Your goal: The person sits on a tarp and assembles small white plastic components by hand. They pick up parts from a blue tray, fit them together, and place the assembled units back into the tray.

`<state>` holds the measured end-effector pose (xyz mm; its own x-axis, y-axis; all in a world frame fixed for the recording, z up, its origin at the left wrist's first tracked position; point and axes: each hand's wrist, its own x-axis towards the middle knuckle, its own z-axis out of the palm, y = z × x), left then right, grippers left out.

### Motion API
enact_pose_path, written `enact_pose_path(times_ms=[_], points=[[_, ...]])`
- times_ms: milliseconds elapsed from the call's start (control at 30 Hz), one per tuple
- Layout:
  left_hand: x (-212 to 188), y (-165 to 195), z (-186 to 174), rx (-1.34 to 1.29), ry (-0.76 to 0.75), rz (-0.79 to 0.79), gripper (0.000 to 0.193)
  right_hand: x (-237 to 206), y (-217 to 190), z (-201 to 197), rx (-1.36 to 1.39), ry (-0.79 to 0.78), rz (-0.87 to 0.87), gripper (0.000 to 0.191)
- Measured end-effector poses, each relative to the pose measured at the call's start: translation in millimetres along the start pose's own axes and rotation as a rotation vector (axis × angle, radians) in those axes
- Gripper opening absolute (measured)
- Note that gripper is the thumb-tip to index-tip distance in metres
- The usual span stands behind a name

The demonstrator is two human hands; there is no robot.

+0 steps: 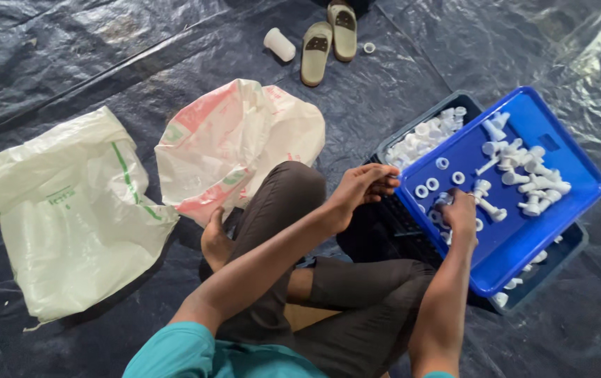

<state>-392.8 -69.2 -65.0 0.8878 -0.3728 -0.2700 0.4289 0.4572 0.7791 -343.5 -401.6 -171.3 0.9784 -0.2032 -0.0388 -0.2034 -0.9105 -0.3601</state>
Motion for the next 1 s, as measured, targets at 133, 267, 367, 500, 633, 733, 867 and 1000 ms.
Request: enact_pose_path(times_ms=[133, 267, 367, 500, 633, 733, 867, 1000], points=[[-5, -17, 8, 0.121, 0.022, 0.115, 0.033, -21, 6, -7, 0.141, 0.296, 0.025, 0.029], [-13, -46, 28, 0.13, 0.038, 0.152, 0.03, -40, 8, -11, 0.213, 0.41, 0.137, 0.018], [-28, -57, 60, 0.149, -0.022, 0.159, 0.029, -52, 10, -15, 0.264, 0.55, 0.083, 0.015], [-66, -37, 100, 0.089, -0.303, 0.242, 0.029, -64, 8, -9, 1.118, 0.654, 0.195, 0.011], [-114, 16, 129, 0.096, -0.52, 0.263, 0.028, -65, 22, -13, 1.416, 0.677, 0.371, 0.014], [-143, 61, 153, 0.142, -0.655, 0.222, 0.027, -63, 30, -25, 1.454, 0.673, 0.282, 0.013], [-146, 105, 189, 0.13, -0.936, 0.381, 0.026, -76, 12, -30, 1.462, 0.728, 0.313, 0.013], [-142, 110, 190, 0.112, -0.965, 0.441, 0.026, -76, -21, -36, 1.399, 0.788, 0.332, 0.014]])
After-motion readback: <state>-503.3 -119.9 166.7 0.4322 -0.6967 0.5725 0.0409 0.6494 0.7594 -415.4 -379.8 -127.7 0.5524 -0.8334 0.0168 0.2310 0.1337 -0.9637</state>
